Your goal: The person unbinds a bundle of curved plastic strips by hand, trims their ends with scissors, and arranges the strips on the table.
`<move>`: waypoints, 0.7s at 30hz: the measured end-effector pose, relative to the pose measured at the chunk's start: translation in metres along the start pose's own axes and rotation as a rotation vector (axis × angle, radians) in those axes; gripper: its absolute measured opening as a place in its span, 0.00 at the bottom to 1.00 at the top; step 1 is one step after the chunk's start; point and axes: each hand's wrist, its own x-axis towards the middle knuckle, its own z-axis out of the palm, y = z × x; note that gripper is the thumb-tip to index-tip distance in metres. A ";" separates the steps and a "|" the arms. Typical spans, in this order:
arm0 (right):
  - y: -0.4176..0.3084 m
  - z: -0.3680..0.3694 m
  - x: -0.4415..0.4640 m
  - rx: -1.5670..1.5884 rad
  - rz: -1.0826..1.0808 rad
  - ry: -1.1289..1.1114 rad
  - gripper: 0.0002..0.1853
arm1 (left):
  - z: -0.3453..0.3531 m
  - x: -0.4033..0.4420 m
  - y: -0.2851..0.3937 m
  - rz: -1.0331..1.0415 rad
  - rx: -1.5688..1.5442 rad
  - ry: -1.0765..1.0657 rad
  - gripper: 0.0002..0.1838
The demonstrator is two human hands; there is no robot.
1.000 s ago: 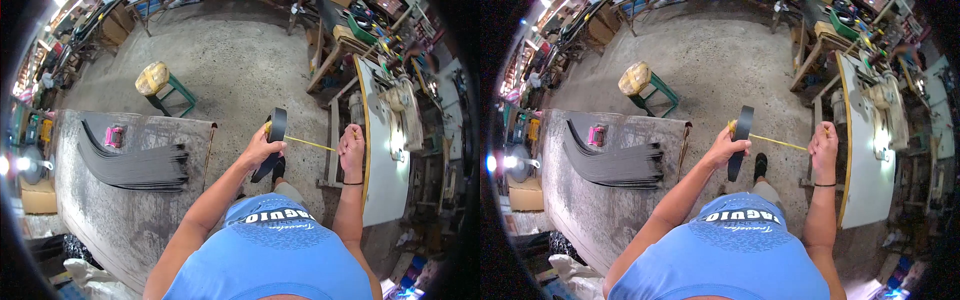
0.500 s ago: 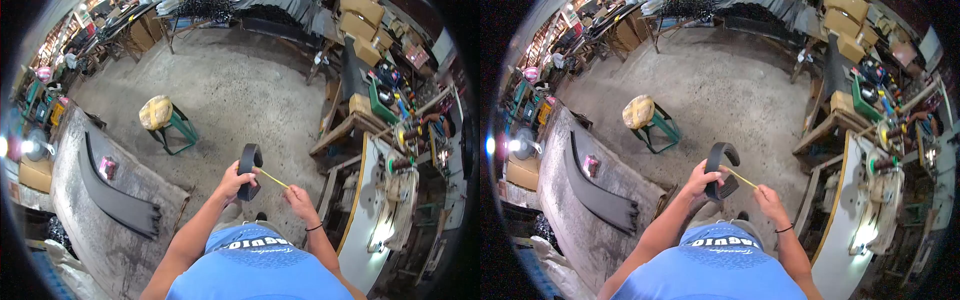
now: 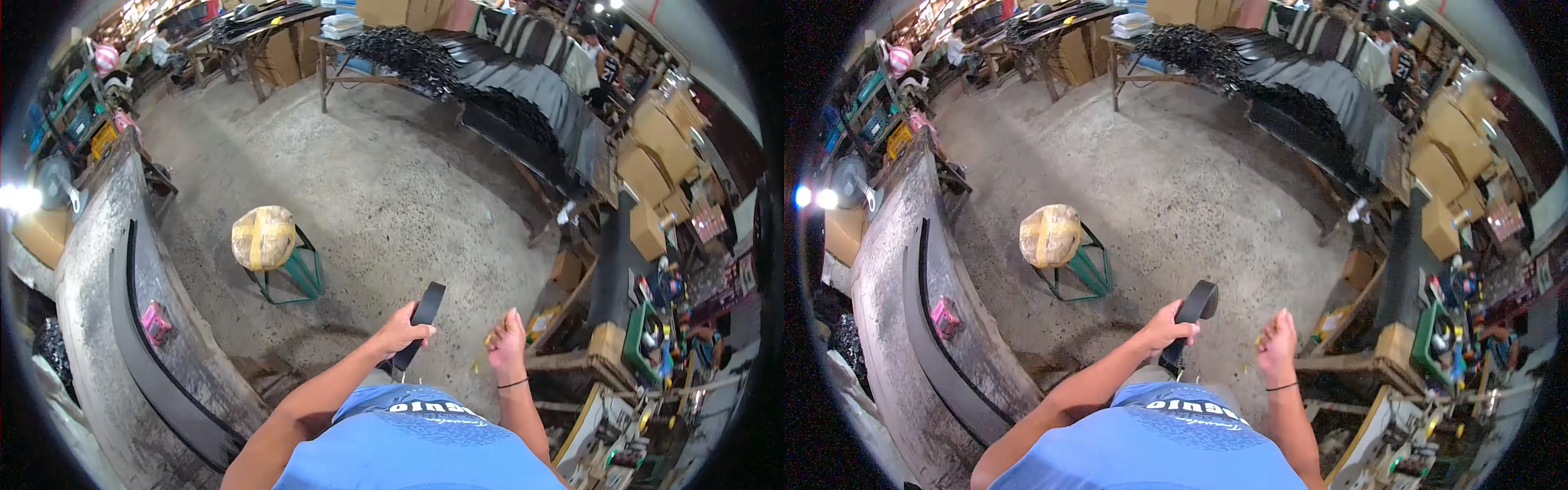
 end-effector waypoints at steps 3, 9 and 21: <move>-0.008 -0.023 0.055 -0.015 0.101 0.174 0.15 | -0.035 0.034 0.034 0.010 -0.018 0.116 0.24; 0.027 -0.019 0.176 -0.113 0.388 0.251 0.17 | -0.103 0.125 0.080 0.146 0.086 0.315 0.29; -0.091 0.242 0.529 -0.602 0.012 -0.087 0.22 | -0.251 0.239 0.231 0.260 -0.002 0.843 0.23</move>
